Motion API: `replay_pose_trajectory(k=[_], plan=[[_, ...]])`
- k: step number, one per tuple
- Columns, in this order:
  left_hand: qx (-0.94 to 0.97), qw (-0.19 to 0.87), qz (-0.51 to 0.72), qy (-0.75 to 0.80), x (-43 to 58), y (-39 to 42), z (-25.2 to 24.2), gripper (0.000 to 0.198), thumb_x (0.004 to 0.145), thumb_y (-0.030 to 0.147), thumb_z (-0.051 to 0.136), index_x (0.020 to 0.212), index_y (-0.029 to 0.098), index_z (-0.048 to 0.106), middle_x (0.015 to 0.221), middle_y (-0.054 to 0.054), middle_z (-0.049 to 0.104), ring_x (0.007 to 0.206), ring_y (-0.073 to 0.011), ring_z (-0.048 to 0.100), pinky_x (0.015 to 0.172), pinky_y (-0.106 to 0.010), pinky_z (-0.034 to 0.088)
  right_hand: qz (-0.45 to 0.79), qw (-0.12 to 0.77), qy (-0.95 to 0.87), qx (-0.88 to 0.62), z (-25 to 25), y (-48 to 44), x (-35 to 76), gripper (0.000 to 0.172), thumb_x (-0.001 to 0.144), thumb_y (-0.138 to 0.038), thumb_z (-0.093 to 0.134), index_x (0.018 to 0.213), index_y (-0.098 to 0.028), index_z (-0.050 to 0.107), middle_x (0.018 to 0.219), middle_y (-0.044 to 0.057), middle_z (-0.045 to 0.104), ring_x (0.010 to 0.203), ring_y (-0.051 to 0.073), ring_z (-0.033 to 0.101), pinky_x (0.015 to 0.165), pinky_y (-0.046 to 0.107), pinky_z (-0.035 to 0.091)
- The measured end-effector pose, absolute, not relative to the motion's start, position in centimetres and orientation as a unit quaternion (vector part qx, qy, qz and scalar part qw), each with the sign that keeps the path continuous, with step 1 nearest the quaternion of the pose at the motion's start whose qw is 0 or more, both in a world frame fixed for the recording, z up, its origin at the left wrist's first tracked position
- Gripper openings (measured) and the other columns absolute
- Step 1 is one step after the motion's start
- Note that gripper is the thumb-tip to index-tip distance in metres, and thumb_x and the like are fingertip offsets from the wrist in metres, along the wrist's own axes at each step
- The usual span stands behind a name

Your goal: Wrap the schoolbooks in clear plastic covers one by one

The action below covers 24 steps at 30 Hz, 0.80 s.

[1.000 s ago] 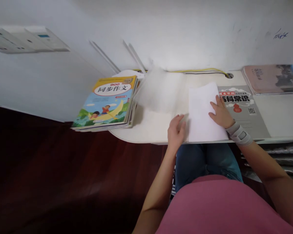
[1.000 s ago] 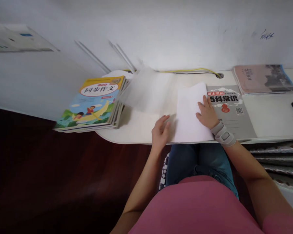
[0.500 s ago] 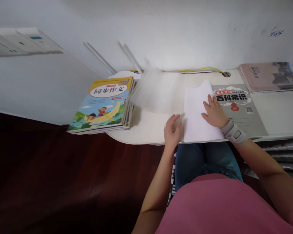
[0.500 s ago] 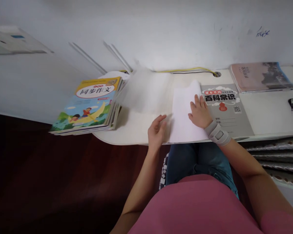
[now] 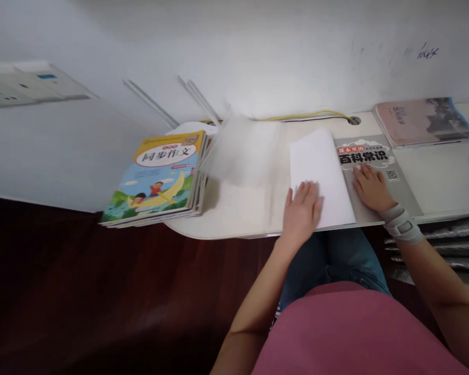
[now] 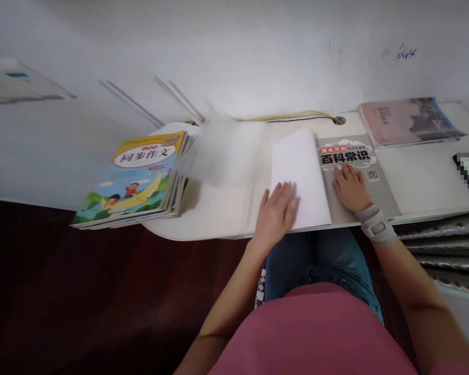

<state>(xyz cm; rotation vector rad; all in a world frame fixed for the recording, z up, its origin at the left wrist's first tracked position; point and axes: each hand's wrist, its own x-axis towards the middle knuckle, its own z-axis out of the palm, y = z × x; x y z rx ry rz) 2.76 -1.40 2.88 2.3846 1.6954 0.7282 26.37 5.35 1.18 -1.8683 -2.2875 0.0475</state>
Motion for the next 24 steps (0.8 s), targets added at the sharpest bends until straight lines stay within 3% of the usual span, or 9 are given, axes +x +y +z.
replay_pose_trajectory(k=[5, 8, 13, 24], plan=[[0.815, 0.07, 0.136, 0.559, 7.8, -0.3, 4.2, 0.074, 0.093, 0.059, 0.027, 0.147, 0.009, 0.028, 0.15, -0.026, 0.029, 0.14, -0.0349, 0.026, 0.11, -0.053, 0.028, -0.037, 0.037, -0.782, -0.621, 0.5, 3.8, 28.3, 0.057, 0.096, -0.044, 0.024, 0.143, -0.014, 0.038, 0.15, 0.016, 0.036, 0.139, 0.031, 0.03, 0.107, 0.056, 0.028], [0.809, 0.093, 0.1, 0.572, 9.3, 0.2, 4.5, 0.078, 0.091, 0.063, 0.026, 0.148, 0.01, 0.024, 0.152, -0.027, 0.023, 0.14, -0.0393, 0.022, 0.109, -0.054, 0.029, -0.054, 0.034, -0.783, -0.619, 0.4, 4.0, 28.3, 0.057, 0.096, -0.043, 0.024, 0.143, -0.014, 0.038, 0.149, 0.016, 0.037, 0.138, 0.031, 0.032, 0.107, 0.055, 0.029], [0.796, 0.095, 0.059, 0.595, 10.1, 0.4, 3.2, 0.081, 0.09, 0.064, 0.027, 0.149, 0.008, 0.023, 0.149, -0.031, 0.026, 0.138, -0.0423, 0.026, 0.108, -0.057, 0.029, -0.073, 0.047, -0.785, -0.613, 0.3, 4.0, 28.1, 0.056, 0.096, -0.043, 0.025, 0.142, -0.014, 0.04, 0.147, 0.018, 0.04, 0.136, 0.032, 0.035, 0.106, 0.055, 0.031], [0.795, 0.009, 0.045, 0.604, 9.1, -0.5, 0.8, 0.078, 0.091, 0.062, 0.029, 0.146, 0.007, 0.029, 0.146, -0.029, 0.033, 0.138, -0.0385, 0.028, 0.11, -0.056, 0.026, -0.078, 0.052, -0.788, -0.609, 0.2, 3.9, 28.1, 0.056, 0.096, -0.043, 0.026, 0.141, -0.014, 0.041, 0.146, 0.018, 0.042, 0.136, 0.032, 0.035, 0.105, 0.055, 0.032]])
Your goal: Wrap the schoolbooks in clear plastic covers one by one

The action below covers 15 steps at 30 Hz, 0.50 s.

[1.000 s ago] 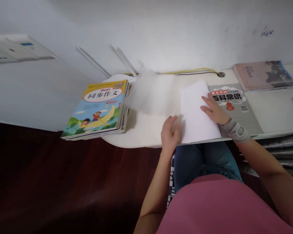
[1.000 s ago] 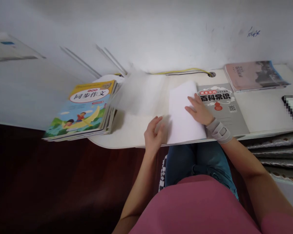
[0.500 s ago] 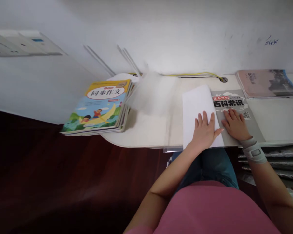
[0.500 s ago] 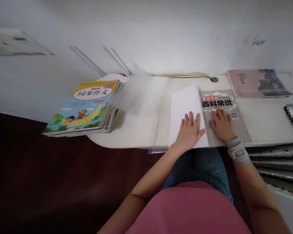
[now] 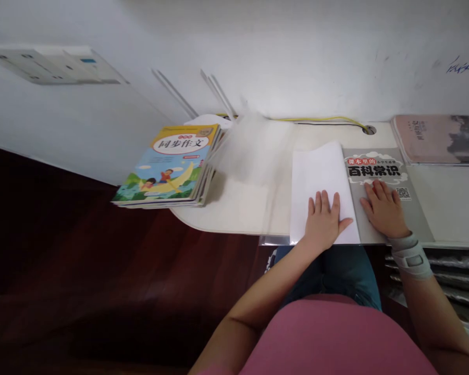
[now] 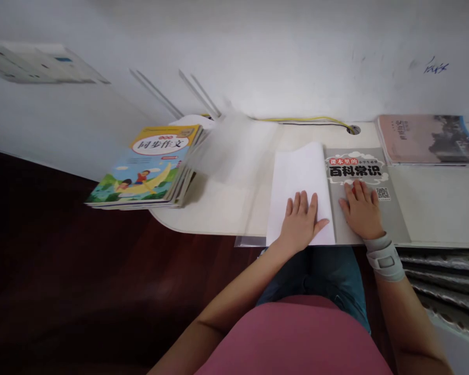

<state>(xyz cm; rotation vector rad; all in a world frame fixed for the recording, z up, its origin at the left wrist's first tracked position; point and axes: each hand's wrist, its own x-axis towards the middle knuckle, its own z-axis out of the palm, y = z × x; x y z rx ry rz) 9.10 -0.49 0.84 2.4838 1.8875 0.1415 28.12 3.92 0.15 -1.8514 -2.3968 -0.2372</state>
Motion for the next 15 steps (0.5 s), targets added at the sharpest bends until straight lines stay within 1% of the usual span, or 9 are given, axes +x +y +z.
replay_pose_trajectory(k=[4, 7, 9, 12, 15], plan=[[0.792, 0.007, 0.018, 0.61, 8.0, -0.6, 1.1, 0.074, 0.094, 0.057, 0.025, 0.145, 0.003, 0.031, 0.147, -0.027, 0.033, 0.14, -0.0343, 0.027, 0.112, -0.054, 0.024, -0.081, 0.06, -0.788, -0.607, 0.2, 3.9, 28.1, 0.056, 0.096, -0.043, 0.026, 0.141, -0.014, 0.041, 0.145, 0.018, 0.043, 0.135, 0.032, 0.036, 0.106, 0.055, 0.031], [0.792, 0.011, 0.0, 0.611, 6.8, -0.5, 1.5, 0.068, 0.097, 0.05, 0.025, 0.144, 0.002, 0.031, 0.148, -0.024, 0.033, 0.141, -0.0305, 0.027, 0.114, -0.056, 0.018, -0.082, 0.07, -0.79, -0.604, 0.1, 4.0, 28.1, 0.055, 0.096, -0.043, 0.027, 0.141, -0.014, 0.042, 0.145, 0.019, 0.043, 0.135, 0.032, 0.036, 0.105, 0.055, 0.031], [0.794, 0.018, -0.021, 0.608, 6.0, -0.3, 1.8, 0.065, 0.097, 0.047, 0.025, 0.145, 0.003, 0.031, 0.15, -0.022, 0.03, 0.141, -0.0302, 0.026, 0.114, -0.058, 0.014, -0.081, 0.072, -0.789, -0.604, 0.0, 4.0, 28.2, 0.055, 0.096, -0.042, 0.028, 0.141, -0.014, 0.042, 0.145, 0.019, 0.043, 0.135, 0.032, 0.036, 0.105, 0.055, 0.031], [0.792, 0.029, -0.056, 0.607, 5.1, 0.2, 2.3, 0.064, 0.098, 0.046, 0.023, 0.146, 0.004, 0.028, 0.152, -0.019, 0.027, 0.143, -0.0303, 0.022, 0.113, -0.062, 0.01, -0.077, 0.065, -0.789, -0.605, -0.2, 4.1, 28.3, 0.055, 0.095, -0.042, 0.029, 0.141, -0.014, 0.041, 0.146, 0.019, 0.041, 0.136, 0.032, 0.035, 0.105, 0.055, 0.031], [0.785, 0.033, -0.081, 0.613, 4.7, 0.6, 2.9, 0.064, 0.098, 0.045, 0.02, 0.146, 0.005, 0.027, 0.153, -0.017, 0.026, 0.144, -0.0285, 0.017, 0.114, -0.062, 0.006, -0.077, 0.069, -0.79, -0.605, -0.3, 4.1, 28.3, 0.055, 0.095, -0.042, 0.029, 0.14, -0.014, 0.042, 0.146, 0.019, 0.041, 0.135, 0.032, 0.035, 0.106, 0.055, 0.03]])
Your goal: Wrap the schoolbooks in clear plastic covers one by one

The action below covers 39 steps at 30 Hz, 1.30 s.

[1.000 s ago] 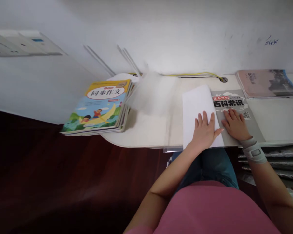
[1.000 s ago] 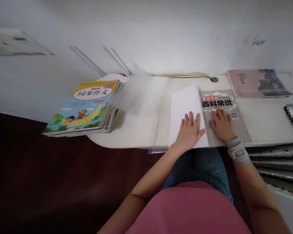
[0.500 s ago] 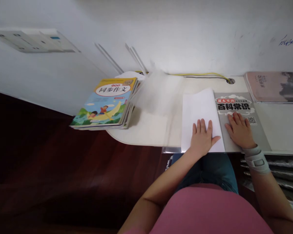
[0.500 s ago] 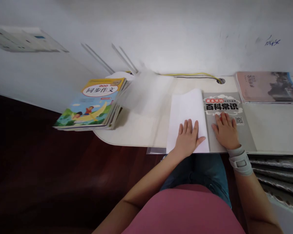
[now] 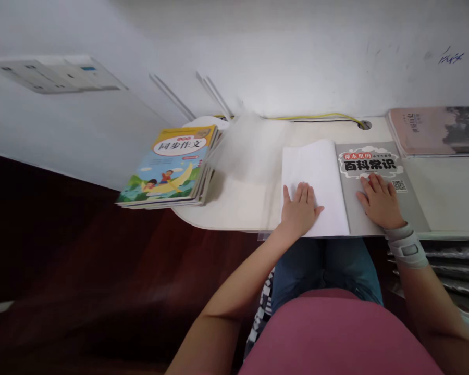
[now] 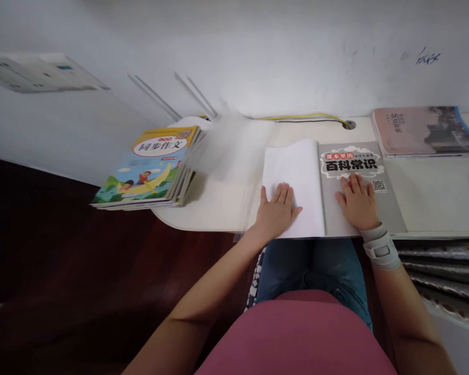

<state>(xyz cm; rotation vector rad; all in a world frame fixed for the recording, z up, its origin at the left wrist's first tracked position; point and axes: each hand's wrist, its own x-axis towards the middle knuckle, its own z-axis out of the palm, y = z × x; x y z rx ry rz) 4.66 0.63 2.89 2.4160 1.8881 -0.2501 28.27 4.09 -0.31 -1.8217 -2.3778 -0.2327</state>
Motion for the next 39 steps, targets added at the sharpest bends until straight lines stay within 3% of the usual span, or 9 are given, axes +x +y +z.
replay_pose_trajectory(k=[8, 13, 17, 22, 33, 39], plan=[[0.787, 0.008, -0.057, 0.614, 5.1, 0.2, 4.3, 0.052, 0.097, 0.029, 0.023, 0.137, 0.005, 0.046, 0.144, -0.019, 0.043, 0.144, -0.0326, 0.016, 0.112, -0.065, 0.003, -0.081, 0.075, -0.786, -0.609, -0.2, 4.1, 28.0, 0.054, 0.095, -0.041, 0.028, 0.139, -0.013, 0.045, 0.145, 0.018, 0.043, 0.134, 0.031, 0.037, 0.105, 0.054, 0.031], [0.815, 0.016, 0.07, 0.575, 10.6, 0.5, 5.2, 0.052, 0.096, 0.031, 0.03, 0.143, 0.01, 0.038, 0.154, -0.018, 0.025, 0.142, -0.0385, 0.016, 0.11, -0.064, 0.018, -0.075, 0.077, -0.786, -0.609, -0.3, 4.1, 28.1, 0.054, 0.095, -0.041, 0.029, 0.139, -0.014, 0.044, 0.145, 0.019, 0.043, 0.134, 0.032, 0.037, 0.105, 0.056, 0.03], [0.819, 0.06, 0.052, 0.569, 14.2, 1.1, 4.5, 0.051, 0.094, 0.025, 0.031, 0.141, 0.004, 0.039, 0.154, -0.022, 0.024, 0.141, -0.0426, 0.017, 0.109, -0.064, 0.021, -0.076, 0.064, -0.788, -0.608, -0.1, 4.1, 28.2, 0.053, 0.094, -0.037, 0.029, 0.14, -0.014, 0.042, 0.146, 0.017, 0.042, 0.135, 0.031, 0.036, 0.105, 0.055, 0.03], [0.809, 0.059, 0.029, 0.584, 13.0, 1.1, 3.3, 0.05, 0.093, 0.015, 0.027, 0.138, 0.002, 0.041, 0.153, -0.022, 0.026, 0.142, -0.04, 0.017, 0.11, -0.062, 0.021, -0.074, 0.063, -0.788, -0.607, 0.0, 4.1, 28.2, 0.055, 0.095, -0.042, 0.027, 0.14, -0.014, 0.043, 0.146, 0.018, 0.042, 0.135, 0.032, 0.036, 0.104, 0.054, 0.031], [0.812, 0.056, 0.044, 0.579, 11.5, 0.8, 2.0, 0.054, 0.093, 0.022, 0.031, 0.144, 0.002, 0.031, 0.154, -0.021, 0.024, 0.143, -0.0354, 0.013, 0.112, -0.057, 0.02, -0.062, 0.07, -0.787, -0.61, 0.0, 4.1, 28.2, 0.056, 0.096, -0.043, 0.026, 0.14, -0.013, 0.043, 0.146, 0.019, 0.041, 0.136, 0.032, 0.034, 0.105, 0.056, 0.03], [0.797, 0.041, 0.063, 0.6, 11.4, 0.4, 0.5, 0.054, 0.095, 0.025, 0.027, 0.145, 0.003, 0.029, 0.153, -0.02, 0.026, 0.142, -0.0304, 0.022, 0.114, -0.053, 0.021, -0.076, 0.069, -0.788, -0.607, -0.2, 4.1, 28.3, 0.055, 0.096, -0.043, 0.027, 0.14, -0.014, 0.043, 0.146, 0.018, 0.042, 0.135, 0.032, 0.036, 0.105, 0.054, 0.031]])
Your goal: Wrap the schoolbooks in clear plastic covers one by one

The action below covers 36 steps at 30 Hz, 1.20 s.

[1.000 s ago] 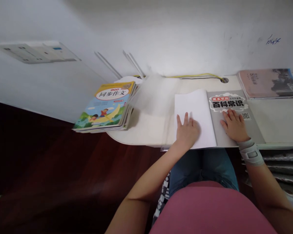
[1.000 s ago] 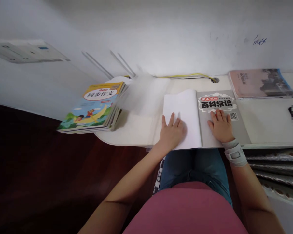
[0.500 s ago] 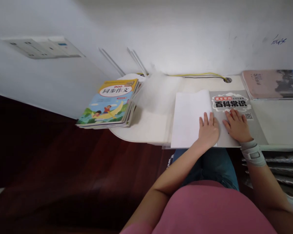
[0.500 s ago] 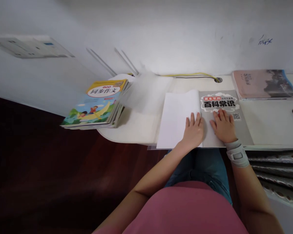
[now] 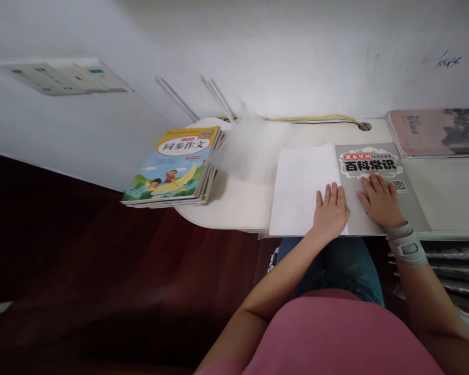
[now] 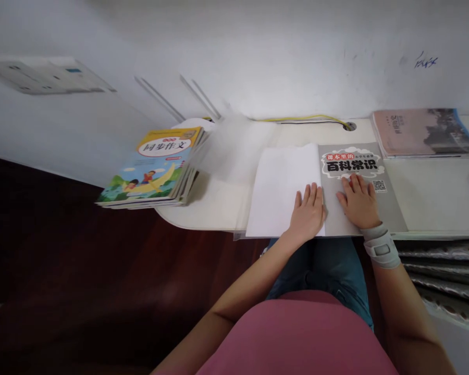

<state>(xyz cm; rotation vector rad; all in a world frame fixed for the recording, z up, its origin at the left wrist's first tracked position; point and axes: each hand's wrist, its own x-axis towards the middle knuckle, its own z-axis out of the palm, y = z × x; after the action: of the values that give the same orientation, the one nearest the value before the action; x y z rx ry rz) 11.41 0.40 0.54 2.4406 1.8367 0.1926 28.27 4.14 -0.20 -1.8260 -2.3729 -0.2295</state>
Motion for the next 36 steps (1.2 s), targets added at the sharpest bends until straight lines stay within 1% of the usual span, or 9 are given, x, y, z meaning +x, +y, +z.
replay_pose_trajectory(k=[10, 14, 19, 22, 25, 27, 30, 33, 36], plan=[[0.8, -0.001, 0.076, 0.596, 11.8, -1.7, 0.2, 0.055, 0.098, 0.031, 0.025, 0.14, -0.003, 0.036, 0.146, -0.024, 0.038, 0.138, -0.0341, 0.031, 0.111, -0.054, 0.027, -0.086, 0.065, -0.805, -0.584, 0.1, 3.9, 28.5, 0.055, 0.096, -0.042, 0.028, 0.14, -0.013, 0.043, 0.145, 0.018, 0.043, 0.135, 0.031, 0.036, 0.105, 0.052, 0.031], [0.814, 0.007, 0.068, 0.577, 10.9, -1.9, 1.1, 0.056, 0.098, 0.037, 0.027, 0.139, 0.001, 0.039, 0.145, -0.021, 0.04, 0.137, -0.0301, 0.035, 0.111, -0.051, 0.029, -0.087, 0.068, -0.803, -0.585, -0.2, 3.9, 28.8, 0.053, 0.095, -0.041, 0.033, 0.14, -0.014, 0.043, 0.146, 0.017, 0.043, 0.134, 0.03, 0.037, 0.106, 0.052, 0.031], [0.806, 0.002, 0.055, 0.589, 5.3, -1.3, 3.4, 0.045, 0.094, 0.019, 0.033, 0.137, 0.018, 0.047, 0.147, -0.012, 0.041, 0.14, -0.0272, 0.031, 0.113, -0.053, 0.024, -0.074, 0.09, -0.804, -0.583, 0.0, 3.6, 27.9, 0.05, 0.094, -0.033, 0.033, 0.137, -0.012, 0.045, 0.144, 0.019, 0.043, 0.134, 0.032, 0.037, 0.104, 0.054, 0.033], [0.699, -0.03, 0.059, 0.712, 0.5, -0.8, 4.3, 0.052, 0.09, 0.016, 0.037, 0.142, 0.012, 0.039, 0.151, -0.017, 0.032, 0.141, -0.0315, 0.028, 0.111, -0.053, 0.027, -0.025, 0.098, -0.848, -0.52, 0.7, 4.4, 25.8, 0.05, 0.094, -0.026, 0.031, 0.139, -0.008, 0.041, 0.148, 0.021, 0.037, 0.137, 0.031, 0.034, 0.107, 0.051, 0.032], [0.624, 0.002, 0.03, 0.781, -3.0, -0.2, 5.0, 0.046, 0.089, 0.022, 0.038, 0.131, 0.006, 0.048, 0.134, -0.024, 0.052, 0.122, -0.0329, 0.053, 0.098, -0.047, 0.042, 0.064, 0.104, -0.88, -0.458, 1.2, 6.4, 23.2, 0.059, 0.095, -0.04, 0.031, 0.14, -0.003, 0.037, 0.15, 0.023, 0.033, 0.139, 0.029, 0.031, 0.11, 0.045, 0.031], [0.595, 0.045, 0.001, 0.802, -4.2, -0.1, 5.8, 0.037, 0.09, 0.025, 0.036, 0.114, 0.012, 0.06, 0.111, -0.02, 0.067, 0.103, -0.0316, 0.064, 0.085, -0.044, 0.048, 0.109, 0.124, -0.873, -0.459, 1.1, 7.9, 21.7, 0.069, 0.093, -0.05, 0.032, 0.143, -0.003, 0.032, 0.151, 0.023, 0.03, 0.14, 0.029, 0.028, 0.111, 0.045, 0.03], [0.569, 0.058, 0.031, 0.819, -4.8, -0.6, 7.2, 0.033, 0.091, 0.03, 0.035, 0.094, 0.019, 0.066, 0.093, -0.014, 0.072, 0.091, -0.0297, 0.067, 0.075, -0.04, 0.049, 0.137, 0.155, -0.849, -0.487, 0.6, 9.2, 20.4, 0.076, 0.092, -0.058, 0.03, 0.146, -0.004, 0.027, 0.152, 0.023, 0.027, 0.141, 0.031, 0.025, 0.112, 0.049, 0.028], [0.57, 0.055, 0.164, 0.803, -5.3, -1.3, 8.3, 0.028, 0.09, 0.033, 0.038, 0.091, 0.021, 0.064, 0.085, -0.007, 0.073, 0.086, -0.0241, 0.068, 0.075, -0.035, 0.05, 0.136, 0.168, -0.842, -0.494, 0.0, 9.1, 20.2, 0.077, 0.093, -0.057, 0.026, 0.146, 0.0, 0.026, 0.152, 0.024, 0.027, 0.142, 0.028, 0.023, 0.114, 0.046, 0.025], [0.553, 0.129, 0.302, 0.766, -6.5, -1.1, 7.7, 0.025, 0.089, 0.034, 0.041, 0.089, 0.019, 0.062, 0.081, -0.003, 0.072, 0.076, -0.0171, 0.07, 0.073, -0.028, 0.051, 0.118, 0.16, -0.842, -0.501, 0.0, 8.4, 20.1, 0.076, 0.094, -0.055, 0.023, 0.146, 0.0, 0.025, 0.153, 0.023, 0.025, 0.143, 0.027, 0.023, 0.115, 0.043, 0.025]])
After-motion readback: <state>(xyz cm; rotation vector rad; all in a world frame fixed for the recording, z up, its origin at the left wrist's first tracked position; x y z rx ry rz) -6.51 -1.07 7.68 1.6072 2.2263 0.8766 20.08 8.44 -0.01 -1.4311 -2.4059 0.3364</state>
